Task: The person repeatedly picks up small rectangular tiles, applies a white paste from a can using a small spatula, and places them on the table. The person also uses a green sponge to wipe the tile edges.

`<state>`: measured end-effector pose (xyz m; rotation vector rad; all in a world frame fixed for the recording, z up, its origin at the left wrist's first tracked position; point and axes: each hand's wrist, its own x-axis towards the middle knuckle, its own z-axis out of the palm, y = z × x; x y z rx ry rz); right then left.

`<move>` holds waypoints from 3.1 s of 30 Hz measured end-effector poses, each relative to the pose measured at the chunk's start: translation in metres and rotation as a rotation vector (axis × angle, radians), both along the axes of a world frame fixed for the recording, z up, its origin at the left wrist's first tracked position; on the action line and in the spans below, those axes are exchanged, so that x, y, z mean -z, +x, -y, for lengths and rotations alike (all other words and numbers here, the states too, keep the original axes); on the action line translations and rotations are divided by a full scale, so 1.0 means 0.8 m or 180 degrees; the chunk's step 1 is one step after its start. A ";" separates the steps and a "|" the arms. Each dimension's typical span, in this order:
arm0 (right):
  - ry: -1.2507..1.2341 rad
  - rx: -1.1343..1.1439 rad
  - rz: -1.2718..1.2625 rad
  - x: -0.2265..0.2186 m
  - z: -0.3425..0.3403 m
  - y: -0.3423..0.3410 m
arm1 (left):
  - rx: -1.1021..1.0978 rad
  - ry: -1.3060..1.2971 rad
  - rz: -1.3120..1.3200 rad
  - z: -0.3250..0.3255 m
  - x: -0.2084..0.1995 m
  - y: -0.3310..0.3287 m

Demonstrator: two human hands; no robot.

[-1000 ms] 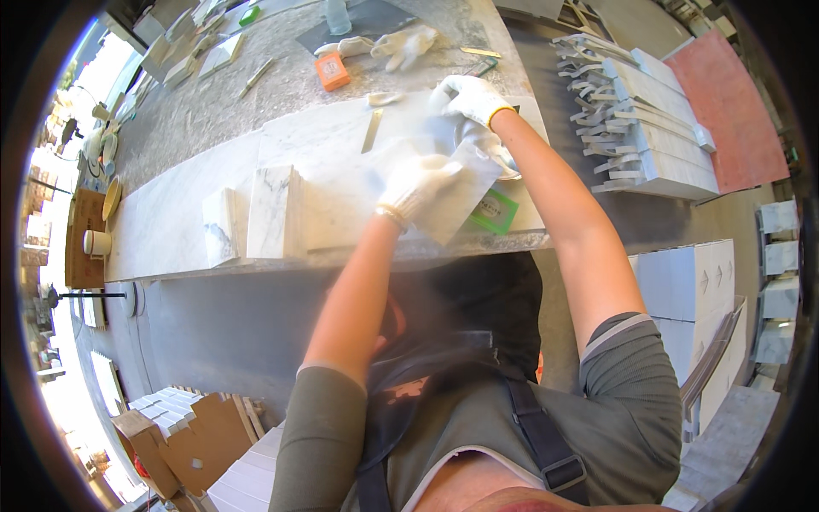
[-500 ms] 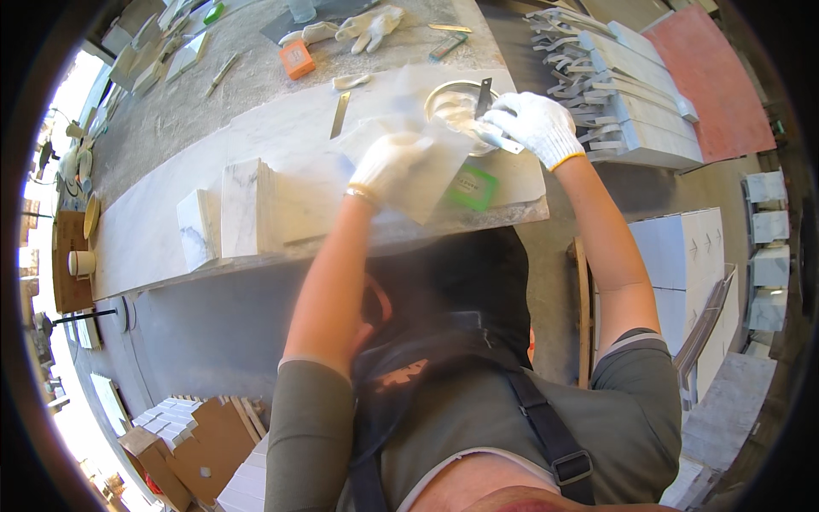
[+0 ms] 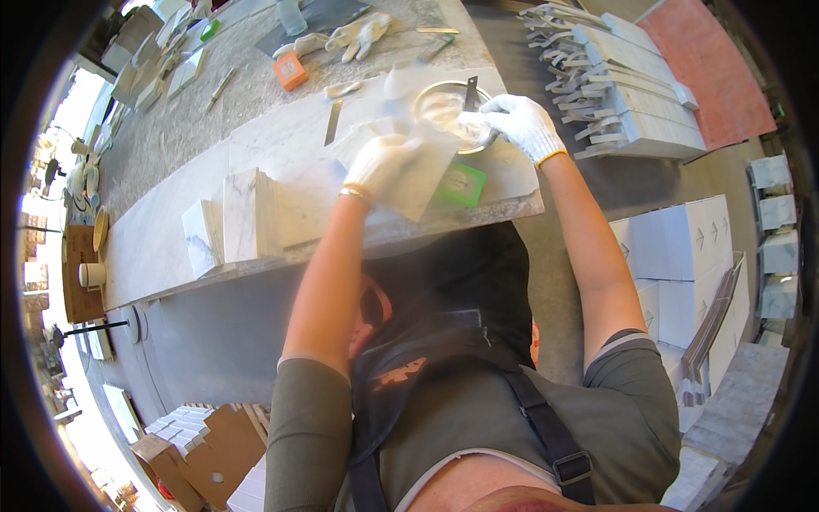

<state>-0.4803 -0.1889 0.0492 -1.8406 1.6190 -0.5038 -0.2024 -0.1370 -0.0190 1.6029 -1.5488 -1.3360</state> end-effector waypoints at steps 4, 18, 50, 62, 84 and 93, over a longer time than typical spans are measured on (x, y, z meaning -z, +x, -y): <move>0.0500 -0.0088 0.0443 0.008 0.011 0.010 | -0.0048 -0.0053 0.0011 0.003 0.006 0.000; 0.0714 0.0088 0.1437 -0.006 -0.010 0.013 | -0.0052 -0.0093 0.0058 -0.003 -0.005 -0.003; -0.1268 0.0236 -0.0882 0.052 -0.088 -0.012 | 0.0865 -0.1429 0.2854 0.032 -0.165 -0.057; -0.1079 0.0324 -0.0616 0.055 -0.096 -0.031 | 0.0380 -0.0704 0.1226 -0.005 -0.179 0.098; 0.1157 0.0148 0.2452 0.048 -0.190 0.094 | 0.0643 -0.0205 0.0235 -0.029 -0.032 0.114; 0.0633 0.1011 0.1759 0.071 -0.178 0.010 | 0.1506 -0.0919 0.1300 0.003 -0.031 0.070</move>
